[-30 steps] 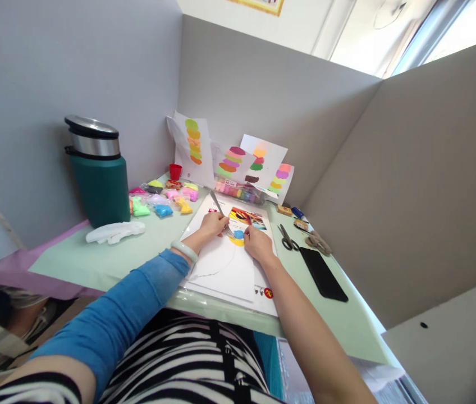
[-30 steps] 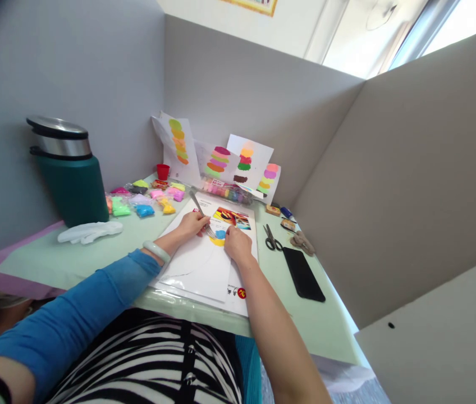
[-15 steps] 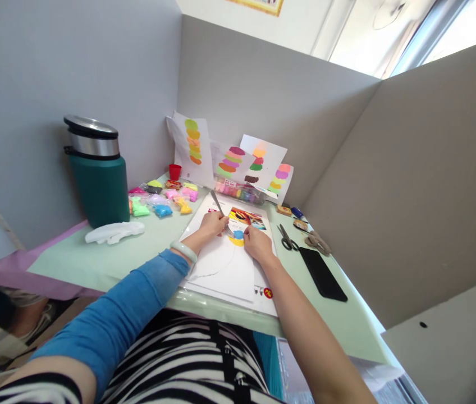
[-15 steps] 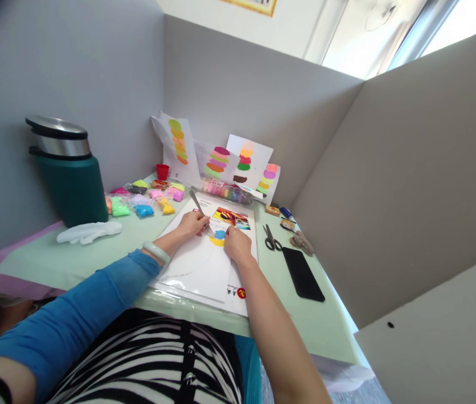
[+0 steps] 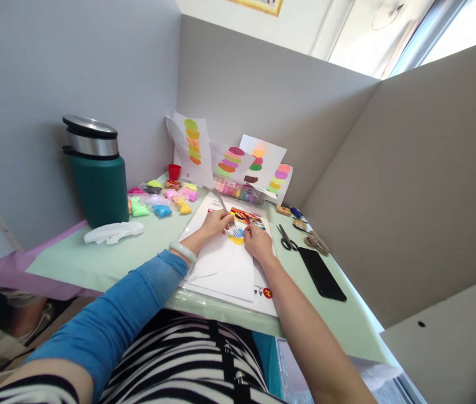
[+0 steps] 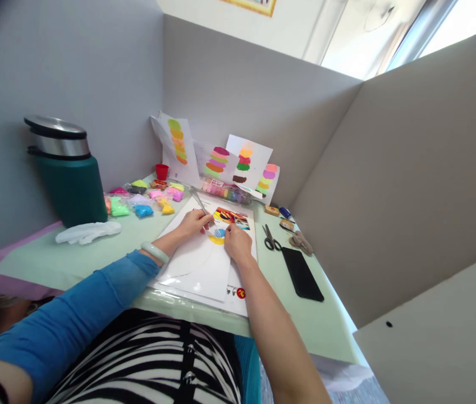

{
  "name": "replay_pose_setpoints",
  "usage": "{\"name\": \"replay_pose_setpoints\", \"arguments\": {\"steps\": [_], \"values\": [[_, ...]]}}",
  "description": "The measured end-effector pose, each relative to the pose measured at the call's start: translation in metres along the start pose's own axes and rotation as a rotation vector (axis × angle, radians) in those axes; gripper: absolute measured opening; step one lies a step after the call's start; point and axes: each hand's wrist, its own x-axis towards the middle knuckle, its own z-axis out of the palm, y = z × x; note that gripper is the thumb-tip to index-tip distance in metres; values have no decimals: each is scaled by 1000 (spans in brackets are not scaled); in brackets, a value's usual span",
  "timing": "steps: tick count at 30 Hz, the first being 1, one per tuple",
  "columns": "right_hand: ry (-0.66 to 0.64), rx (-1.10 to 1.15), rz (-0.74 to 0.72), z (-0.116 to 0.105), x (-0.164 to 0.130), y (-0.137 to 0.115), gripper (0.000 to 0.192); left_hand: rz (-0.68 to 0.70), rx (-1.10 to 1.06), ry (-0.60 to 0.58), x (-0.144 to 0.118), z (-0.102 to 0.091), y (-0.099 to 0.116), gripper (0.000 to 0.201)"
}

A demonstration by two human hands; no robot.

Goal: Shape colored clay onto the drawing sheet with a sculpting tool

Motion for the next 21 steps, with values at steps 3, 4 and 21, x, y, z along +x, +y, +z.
{"name": "replay_pose_setpoints", "arguments": {"steps": [3,4,21], "values": [[79,144,-71,-4,-2,-3,37,72,-79,-75,-2,3,1,24],[77,199,-119,-5,-3,-5,39,98,-98,-97,-3,3,2,25],[-24,500,-319,-2,-5,-7,28,162,-44,-137,-12,2,10,28]]}}
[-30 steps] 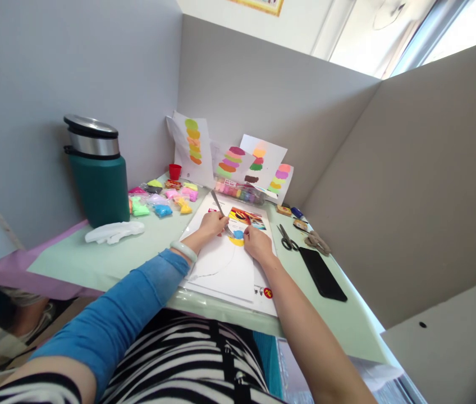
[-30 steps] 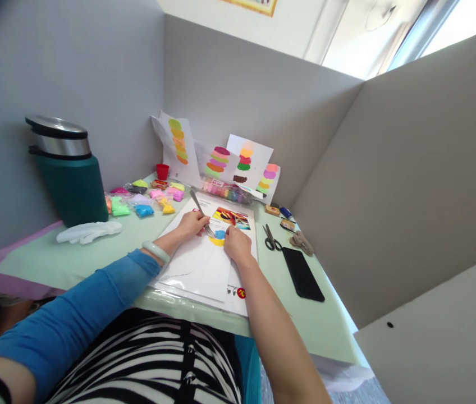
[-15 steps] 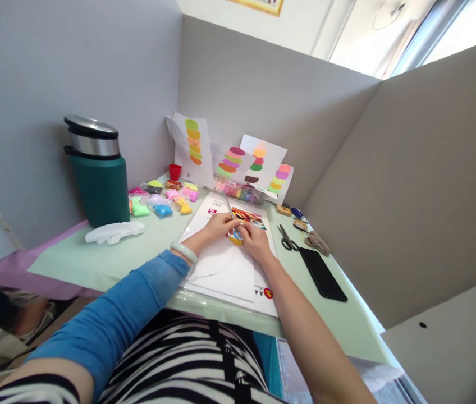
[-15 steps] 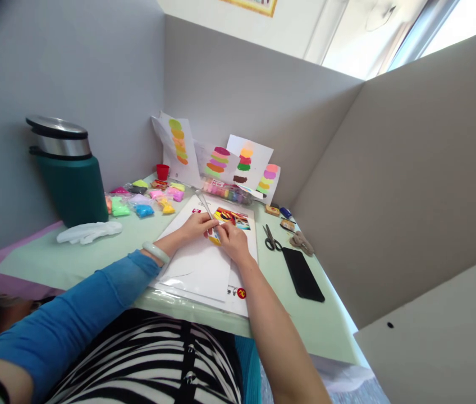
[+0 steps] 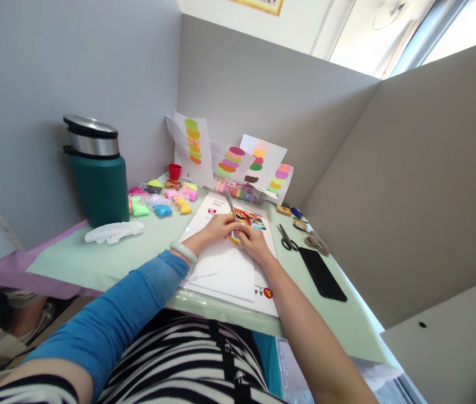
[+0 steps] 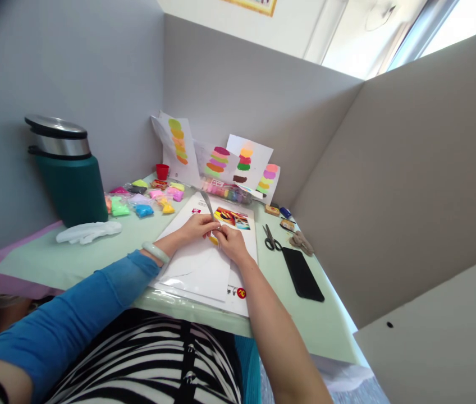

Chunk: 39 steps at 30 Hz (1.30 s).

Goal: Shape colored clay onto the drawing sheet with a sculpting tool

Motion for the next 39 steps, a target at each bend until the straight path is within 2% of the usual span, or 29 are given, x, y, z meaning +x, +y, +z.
{"name": "replay_pose_setpoints", "arguments": {"steps": [6,11,13,16,21,25,32,39], "values": [[152,196,47,1,4,8,29,18,68,40,3,0,-7,32],[324,489,167,-1,8,14,30,-9,359,121,6,-1,-12,25],[330,574,201,0,9,16,32,-7,445,114,7,-1,-15,25],[317,665,231,1,9,16,33,-43,548,20,7,0,-19,28],[384,731,258,-2,8,9,32,-79,681,-94,6,4,-20,36],[447,791,263,-4,9,3,31,-82,704,-111,4,5,-18,38],[369,838,273,-4,9,3,31,-77,716,-117,4,6,-19,36],[487,863,275,-5,11,8,35,-76,757,-146,4,5,-18,36]]}}
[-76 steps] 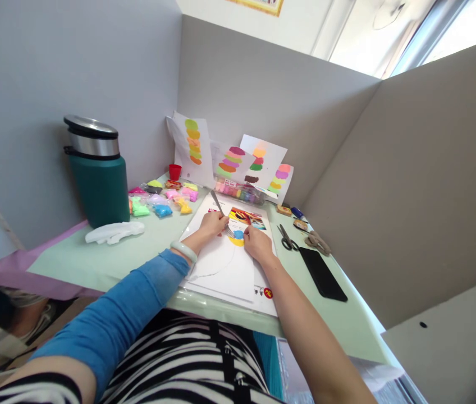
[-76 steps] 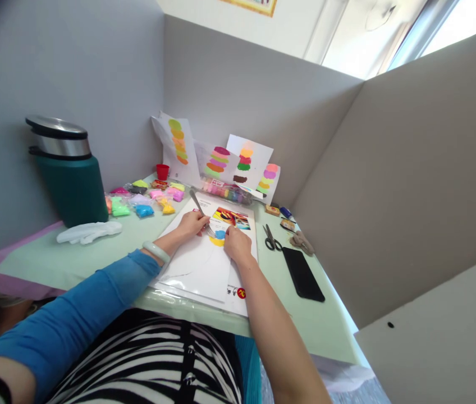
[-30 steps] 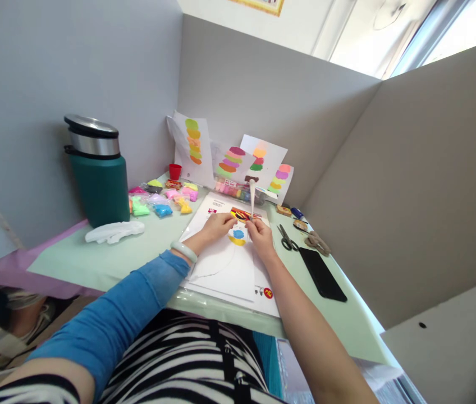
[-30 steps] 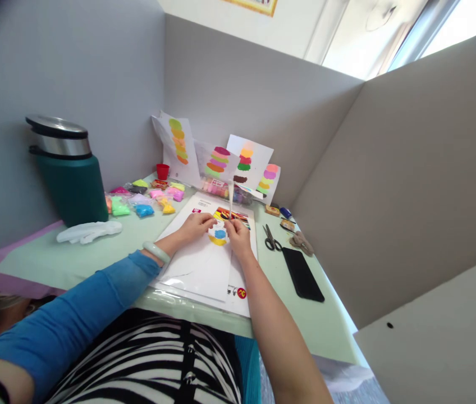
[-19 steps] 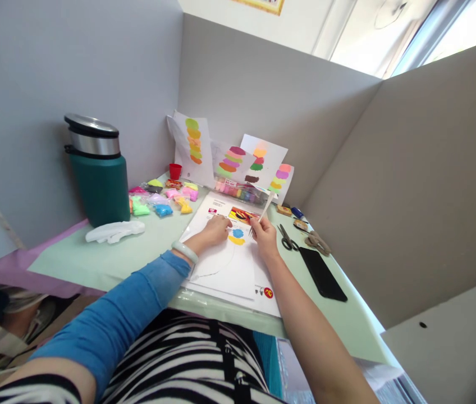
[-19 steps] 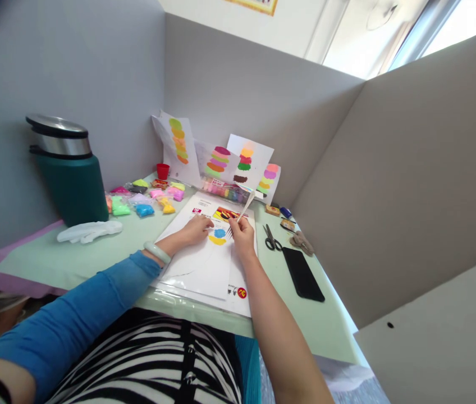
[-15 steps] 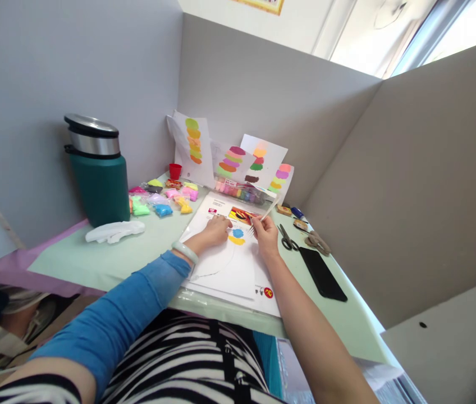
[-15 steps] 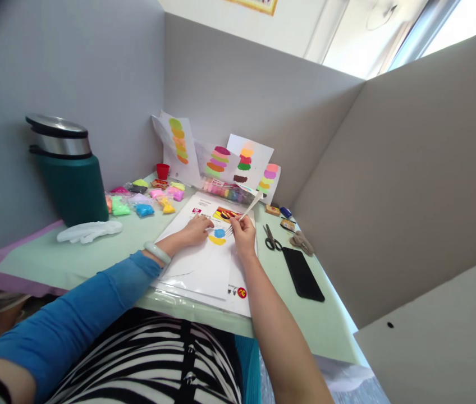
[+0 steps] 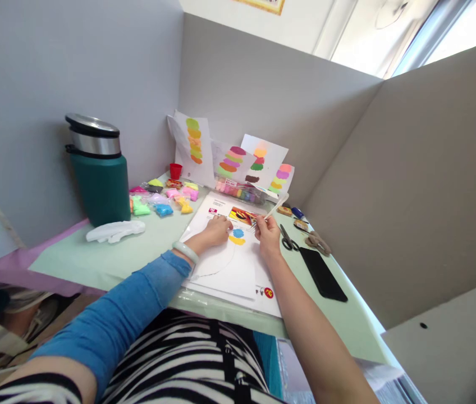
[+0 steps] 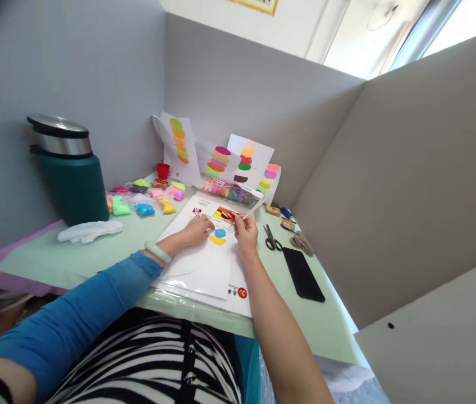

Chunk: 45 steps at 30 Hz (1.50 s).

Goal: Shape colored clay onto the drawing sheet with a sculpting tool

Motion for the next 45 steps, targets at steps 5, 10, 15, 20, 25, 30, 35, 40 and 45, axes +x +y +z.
{"name": "replay_pose_setpoints", "arguments": {"steps": [5,10,15,20,25,30,35,40,45], "values": [[-45,71,32,1,-1,-1,35,3,15,1,0,1,0,36],[-129,19,56,2,-3,0,33,12,20,11,1,3,-1,34],[-107,-50,6,2,-2,4,30,16,18,14,2,4,-2,35],[-125,-167,-48,-1,1,10,24,17,11,6,2,4,-2,34],[-158,-502,-173,-9,3,19,18,16,10,6,2,5,-3,35],[-166,-679,-164,-14,4,21,17,19,19,6,2,5,-2,35],[-173,-774,-111,-15,5,20,15,25,25,8,1,4,-2,36],[-186,-780,-105,-15,6,22,15,21,22,5,1,4,-2,35],[-155,-777,-116,-17,8,25,17,20,13,4,1,4,-3,34]]}}
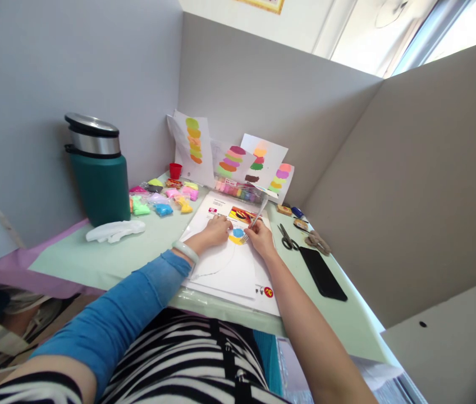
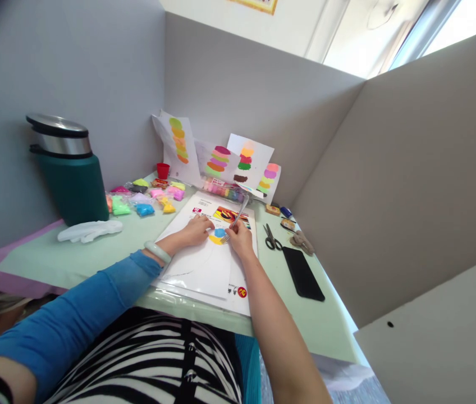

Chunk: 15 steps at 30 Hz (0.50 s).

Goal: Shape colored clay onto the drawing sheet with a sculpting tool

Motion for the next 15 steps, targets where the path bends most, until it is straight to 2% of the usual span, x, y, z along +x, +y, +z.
{"name": "replay_pose_setpoints", "arguments": {"steps": [8,15], "values": [[67,-2,8,-3,-1,0,17,1,1,-2,-2,-3,2,37],[-9,54,-89,0,-2,-3,17,6,15,1,-1,-2,2,35]]}}
